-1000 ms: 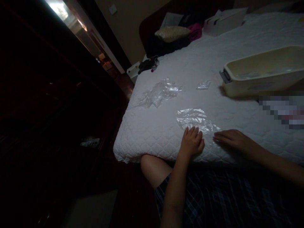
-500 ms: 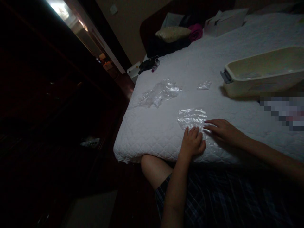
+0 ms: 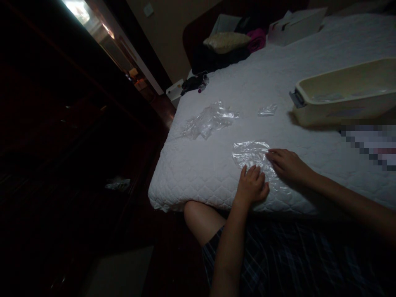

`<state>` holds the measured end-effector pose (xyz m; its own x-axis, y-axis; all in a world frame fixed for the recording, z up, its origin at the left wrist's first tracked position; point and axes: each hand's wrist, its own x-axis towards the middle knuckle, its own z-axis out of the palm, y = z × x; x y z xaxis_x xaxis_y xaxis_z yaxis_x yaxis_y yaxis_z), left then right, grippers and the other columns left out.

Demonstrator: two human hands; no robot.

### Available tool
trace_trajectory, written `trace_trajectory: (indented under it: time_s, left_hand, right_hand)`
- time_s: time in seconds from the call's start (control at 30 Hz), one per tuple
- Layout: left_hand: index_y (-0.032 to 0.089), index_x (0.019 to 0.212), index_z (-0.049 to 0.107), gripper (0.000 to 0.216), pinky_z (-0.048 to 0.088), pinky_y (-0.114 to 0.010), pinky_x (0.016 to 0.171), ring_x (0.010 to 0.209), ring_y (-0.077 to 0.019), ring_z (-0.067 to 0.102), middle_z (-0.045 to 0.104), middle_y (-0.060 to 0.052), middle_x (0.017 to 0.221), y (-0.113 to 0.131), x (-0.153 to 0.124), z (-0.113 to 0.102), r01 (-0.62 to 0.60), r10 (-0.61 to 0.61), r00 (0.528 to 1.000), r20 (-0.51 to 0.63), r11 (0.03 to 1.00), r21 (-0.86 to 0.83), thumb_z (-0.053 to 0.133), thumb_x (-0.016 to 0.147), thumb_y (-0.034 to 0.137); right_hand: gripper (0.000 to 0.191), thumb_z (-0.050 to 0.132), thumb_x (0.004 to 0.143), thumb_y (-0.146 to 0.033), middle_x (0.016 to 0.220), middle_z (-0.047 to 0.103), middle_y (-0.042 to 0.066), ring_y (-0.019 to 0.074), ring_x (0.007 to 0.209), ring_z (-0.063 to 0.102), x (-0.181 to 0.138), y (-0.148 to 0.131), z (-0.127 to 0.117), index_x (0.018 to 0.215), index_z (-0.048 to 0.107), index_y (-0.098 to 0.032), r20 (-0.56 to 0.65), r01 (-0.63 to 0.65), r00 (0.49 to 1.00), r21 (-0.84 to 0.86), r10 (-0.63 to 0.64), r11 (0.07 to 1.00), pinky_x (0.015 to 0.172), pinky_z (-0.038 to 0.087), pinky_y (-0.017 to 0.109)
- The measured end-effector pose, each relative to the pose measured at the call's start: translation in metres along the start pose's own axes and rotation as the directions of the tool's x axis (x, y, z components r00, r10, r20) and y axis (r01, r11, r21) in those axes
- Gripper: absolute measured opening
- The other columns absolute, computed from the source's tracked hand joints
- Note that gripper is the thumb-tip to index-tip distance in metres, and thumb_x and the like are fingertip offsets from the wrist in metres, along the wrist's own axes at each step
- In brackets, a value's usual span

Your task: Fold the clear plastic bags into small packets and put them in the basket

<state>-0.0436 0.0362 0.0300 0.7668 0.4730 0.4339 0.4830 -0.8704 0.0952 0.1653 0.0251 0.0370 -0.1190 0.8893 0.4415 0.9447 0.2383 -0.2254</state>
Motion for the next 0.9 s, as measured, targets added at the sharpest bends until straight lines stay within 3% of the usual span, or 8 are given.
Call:
trace_trajectory:
  time_s: [0.17, 0.3, 0.4, 0.53, 0.7, 0.9]
  left_hand:
    - [0.014, 0.116, 0.059, 0.035, 0.031, -0.051, 0.114, 0.13, -0.0264, 0.047, 0.058, -0.014, 0.132, 0.0, 0.0, -0.002, 0.001, -0.001, 1.0, 0.027, 1.0, -0.001, 0.047, 0.09, 0.035]
    - [0.014, 0.116, 0.059, 0.034, 0.031, -0.051, 0.114, 0.131, -0.0267, 0.047, 0.057, -0.015, 0.134, 0.0, 0.001, -0.003, 0.005, -0.005, 1.0, 0.031, 1.0, -0.003, 0.049, 0.09, 0.033]
    - [0.014, 0.114, 0.059, 0.033, 0.031, -0.051, 0.114, 0.131, -0.0265, 0.047, 0.057, -0.015, 0.133, 0.0, 0.0, -0.001, 0.003, -0.003, 1.0, 0.015, 1.0, -0.007, 0.05, 0.089, 0.032]
    - [0.014, 0.113, 0.06, 0.033, 0.031, -0.051, 0.114, 0.133, -0.0271, 0.045, 0.057, -0.014, 0.134, -0.001, -0.001, 0.002, -0.006, 0.006, 1.0, -0.003, 1.0, -0.012, 0.049, 0.089, 0.033]
    - [0.014, 0.11, 0.061, 0.031, 0.032, -0.048, 0.114, 0.134, -0.0264, 0.044, 0.057, -0.014, 0.134, -0.002, -0.001, 0.002, -0.003, 0.003, 1.0, 0.003, 1.0, -0.029, 0.05, 0.089, 0.034]
    - [0.014, 0.11, 0.061, 0.032, 0.034, -0.048, 0.113, 0.128, -0.0265, 0.05, 0.06, -0.013, 0.13, -0.003, -0.001, 0.003, -0.006, 0.006, 1.0, -0.007, 0.999, -0.037, 0.05, 0.089, 0.034]
  right_hand:
    - [0.034, 0.044, 0.089, -0.025, 0.119, 0.064, 0.014, 0.0271, 0.105, 0.06, -0.013, 0.004, -0.009, 0.115, 0.064, -0.02, -0.027, 0.006, 1.0, 0.083, -0.004, 0.997, 0.089, 0.049, 0.048]
    - [0.032, 0.048, 0.089, -0.026, 0.118, 0.066, 0.012, 0.0271, 0.104, 0.061, -0.042, 0.009, -0.021, 0.116, 0.064, -0.023, 0.014, 0.11, 0.993, 0.159, -0.113, 0.981, 0.086, 0.05, 0.047]
    - [0.032, 0.047, 0.09, -0.021, 0.115, 0.067, 0.012, 0.0273, 0.104, 0.062, -0.068, 0.011, -0.026, 0.115, 0.066, -0.024, 0.032, 0.216, 0.974, 0.143, -0.223, 0.966, 0.084, 0.05, 0.046]
    - [0.037, 0.044, 0.09, -0.014, 0.116, 0.068, 0.011, 0.0249, 0.103, 0.062, -0.09, 0.007, -0.031, 0.119, 0.064, -0.023, 0.025, 0.27, 0.962, 0.081, -0.273, 0.959, 0.086, 0.048, 0.044]
    - [0.04, 0.044, 0.088, -0.012, 0.115, 0.068, 0.009, 0.0226, 0.101, 0.063, -0.079, -0.002, -0.03, 0.121, 0.062, -0.023, -0.009, 0.356, 0.934, 0.073, -0.356, 0.932, 0.087, 0.047, 0.042]
    - [0.034, 0.047, 0.086, -0.016, 0.119, 0.066, 0.014, 0.0262, 0.105, 0.06, -0.04, -0.004, -0.015, 0.115, 0.065, -0.02, -0.044, 0.275, 0.961, 0.047, -0.273, 0.96, 0.086, 0.048, 0.044]
